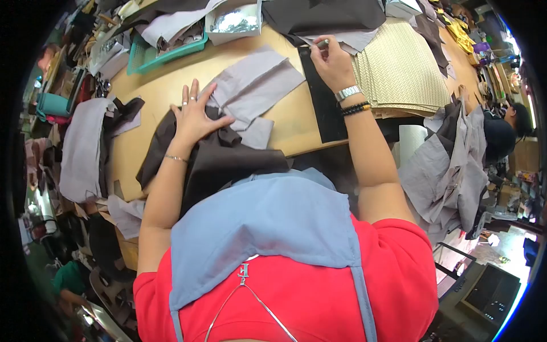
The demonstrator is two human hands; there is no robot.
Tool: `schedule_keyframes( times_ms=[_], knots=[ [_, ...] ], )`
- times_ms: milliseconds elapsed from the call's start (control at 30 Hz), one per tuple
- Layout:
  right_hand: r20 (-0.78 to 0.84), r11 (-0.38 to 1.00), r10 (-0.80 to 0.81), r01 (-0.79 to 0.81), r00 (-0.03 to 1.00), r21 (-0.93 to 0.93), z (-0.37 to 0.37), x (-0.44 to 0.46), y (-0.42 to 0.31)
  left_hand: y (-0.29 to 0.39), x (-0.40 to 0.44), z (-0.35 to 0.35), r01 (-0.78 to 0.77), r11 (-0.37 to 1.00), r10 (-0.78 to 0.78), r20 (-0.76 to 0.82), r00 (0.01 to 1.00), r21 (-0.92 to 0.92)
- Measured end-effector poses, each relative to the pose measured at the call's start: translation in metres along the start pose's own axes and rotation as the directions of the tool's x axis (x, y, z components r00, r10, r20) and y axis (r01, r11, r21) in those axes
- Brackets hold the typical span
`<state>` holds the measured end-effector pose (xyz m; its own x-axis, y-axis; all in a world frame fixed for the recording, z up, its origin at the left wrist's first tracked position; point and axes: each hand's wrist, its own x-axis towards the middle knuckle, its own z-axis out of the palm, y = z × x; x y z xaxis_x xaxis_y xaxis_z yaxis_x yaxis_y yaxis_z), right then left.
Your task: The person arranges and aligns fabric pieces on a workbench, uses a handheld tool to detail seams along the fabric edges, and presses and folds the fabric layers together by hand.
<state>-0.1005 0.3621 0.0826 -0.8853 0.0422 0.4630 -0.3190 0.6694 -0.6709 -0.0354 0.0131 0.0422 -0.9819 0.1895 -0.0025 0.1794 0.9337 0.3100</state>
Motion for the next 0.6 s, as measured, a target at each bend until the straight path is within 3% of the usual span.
schedule_keyframes(
  times_ms=[67,167,200,300,333,433,500,567,600],
  knots=[
    [-0.008,0.999,0.03,-0.03,1.0,-0.045,-0.016,-0.006,-0.011,-0.007,-0.01,-0.005,-0.011,1.0,0.011,0.036,0.999,0.004],
    [0.139,0.961,0.067,-0.026,0.988,-0.276,-0.037,-0.013,-0.011,-0.019,-0.028,-0.018,-0.004,1.0,0.004,0.099,0.995,-0.005],
    [0.18,0.939,0.002,0.06,0.984,-0.338,-0.036,-0.019,0.007,-0.016,-0.031,-0.024,0.008,1.0,-0.011,0.104,0.995,0.021],
    [0.406,0.822,0.145,0.119,0.902,-0.557,-0.032,-0.035,0.024,-0.008,-0.025,-0.039,-0.033,0.99,0.02,0.096,0.995,0.135],
    [0.335,0.821,0.021,0.175,0.942,-0.544,-0.026,-0.044,0.023,-0.004,-0.018,-0.038,-0.044,0.983,0.035,0.055,0.998,0.178],
    [0.241,0.879,-0.303,0.369,0.922,-0.304,-0.005,-0.053,0.005,0.006,0.013,-0.019,-0.246,0.943,0.279,-0.126,0.952,0.226],
    [0.371,0.871,-0.383,0.465,0.846,-0.162,0.017,-0.066,-0.006,0.022,0.032,-0.01,-0.422,0.901,0.429,-0.066,0.901,0.1],
    [0.461,0.829,-0.414,0.534,0.785,-0.165,0.028,-0.075,-0.02,0.034,0.046,0.005,-0.561,0.826,0.561,-0.016,0.828,-0.062],
    [0.474,0.842,-0.385,0.512,0.792,-0.172,0.033,-0.077,-0.02,0.037,0.05,0.011,-0.542,0.834,0.546,0.019,0.837,-0.103]
  ],
)
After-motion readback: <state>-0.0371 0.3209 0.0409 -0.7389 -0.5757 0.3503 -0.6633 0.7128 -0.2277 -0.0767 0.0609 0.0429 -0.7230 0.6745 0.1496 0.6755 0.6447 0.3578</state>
